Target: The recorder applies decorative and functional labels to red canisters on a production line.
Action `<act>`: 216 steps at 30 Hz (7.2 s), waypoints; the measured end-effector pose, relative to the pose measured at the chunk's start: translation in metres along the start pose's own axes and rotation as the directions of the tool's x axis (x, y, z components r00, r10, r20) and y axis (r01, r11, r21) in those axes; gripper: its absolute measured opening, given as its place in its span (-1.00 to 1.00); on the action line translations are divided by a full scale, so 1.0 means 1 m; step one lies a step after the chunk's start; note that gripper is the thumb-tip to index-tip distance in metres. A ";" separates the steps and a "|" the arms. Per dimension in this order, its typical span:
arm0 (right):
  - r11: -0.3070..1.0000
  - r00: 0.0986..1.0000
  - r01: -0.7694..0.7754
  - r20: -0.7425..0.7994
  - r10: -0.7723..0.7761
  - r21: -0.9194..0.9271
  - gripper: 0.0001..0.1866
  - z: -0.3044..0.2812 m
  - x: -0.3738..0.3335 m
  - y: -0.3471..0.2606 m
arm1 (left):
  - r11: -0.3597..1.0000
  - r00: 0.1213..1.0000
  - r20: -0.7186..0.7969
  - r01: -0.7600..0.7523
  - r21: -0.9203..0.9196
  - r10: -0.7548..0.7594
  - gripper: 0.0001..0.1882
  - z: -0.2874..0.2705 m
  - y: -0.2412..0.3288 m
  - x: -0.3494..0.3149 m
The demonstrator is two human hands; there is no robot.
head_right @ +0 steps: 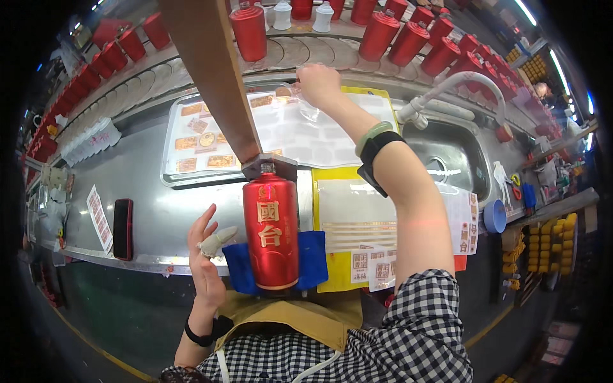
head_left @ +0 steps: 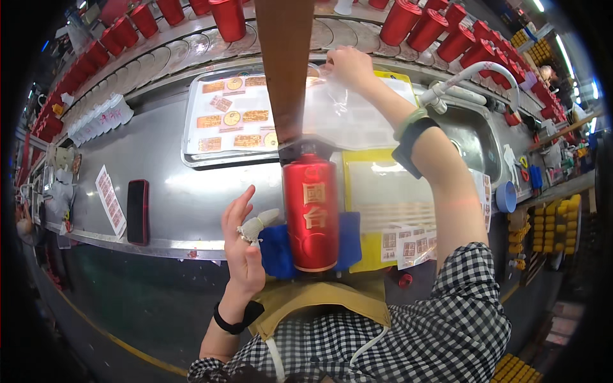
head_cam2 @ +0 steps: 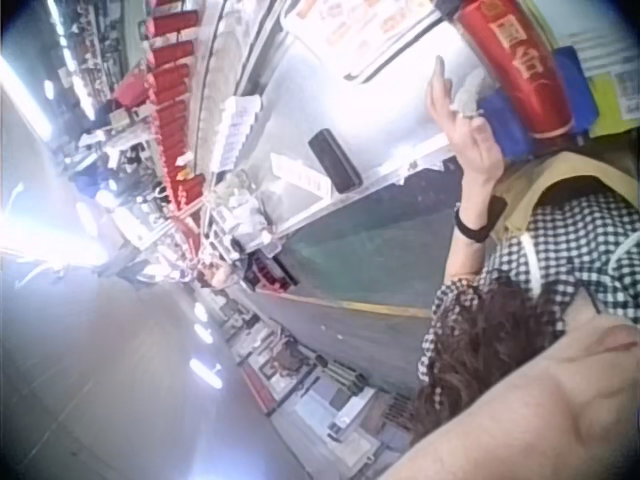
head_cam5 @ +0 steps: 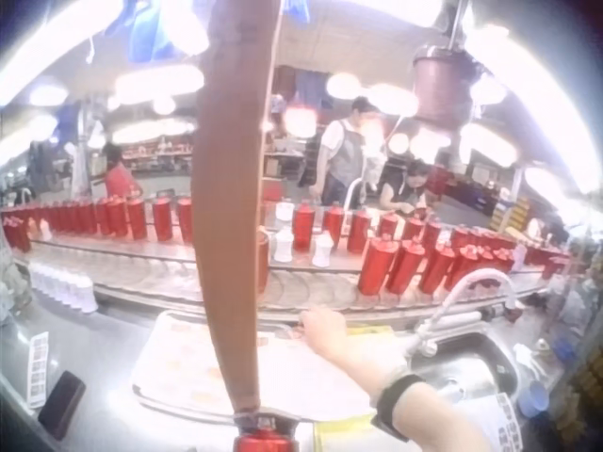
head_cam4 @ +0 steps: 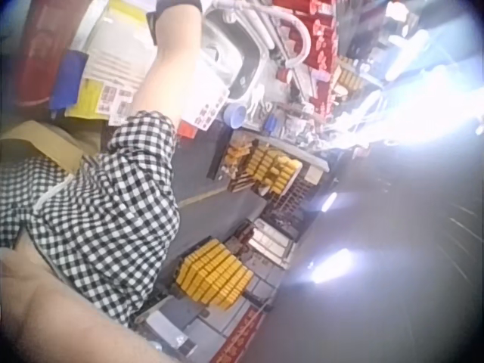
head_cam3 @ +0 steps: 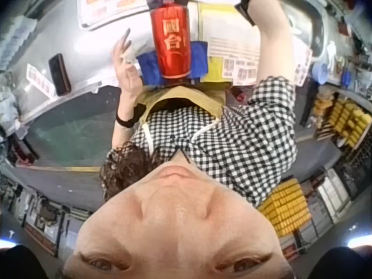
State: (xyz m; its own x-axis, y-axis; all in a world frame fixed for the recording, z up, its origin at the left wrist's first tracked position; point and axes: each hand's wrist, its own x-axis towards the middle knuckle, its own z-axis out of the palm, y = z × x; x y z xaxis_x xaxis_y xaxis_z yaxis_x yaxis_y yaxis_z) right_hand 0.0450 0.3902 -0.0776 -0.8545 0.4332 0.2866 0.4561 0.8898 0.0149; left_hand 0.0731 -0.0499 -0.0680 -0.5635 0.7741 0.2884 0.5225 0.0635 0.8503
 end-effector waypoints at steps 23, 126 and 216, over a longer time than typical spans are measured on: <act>0.706 0.654 -0.671 0.269 0.707 -0.225 -0.65 0.013 -0.297 0.297 | 0.999 0.997 -0.073 -0.039 -0.008 0.038 -0.11 0.004 0.015 0.005; 0.029 0.851 -0.497 0.481 0.211 0.867 -0.78 -0.114 -0.312 -0.144 | 0.646 0.865 0.348 0.501 -0.576 -0.360 -0.40 0.008 0.003 -0.004; 0.563 0.964 -0.011 -0.140 0.224 0.826 -0.76 -0.153 -0.351 -0.159 | 0.973 0.990 0.048 -0.119 -0.197 0.131 -0.45 0.036 0.007 -0.031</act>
State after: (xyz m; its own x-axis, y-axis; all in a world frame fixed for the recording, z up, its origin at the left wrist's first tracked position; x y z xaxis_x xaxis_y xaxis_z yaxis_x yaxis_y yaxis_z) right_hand 0.3101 0.0749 -0.0343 -0.6871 0.5975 0.4135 0.0610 0.6145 -0.7866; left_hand 0.1172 -0.0504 -0.0867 -0.4592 0.8050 0.3755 0.4490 -0.1544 0.8801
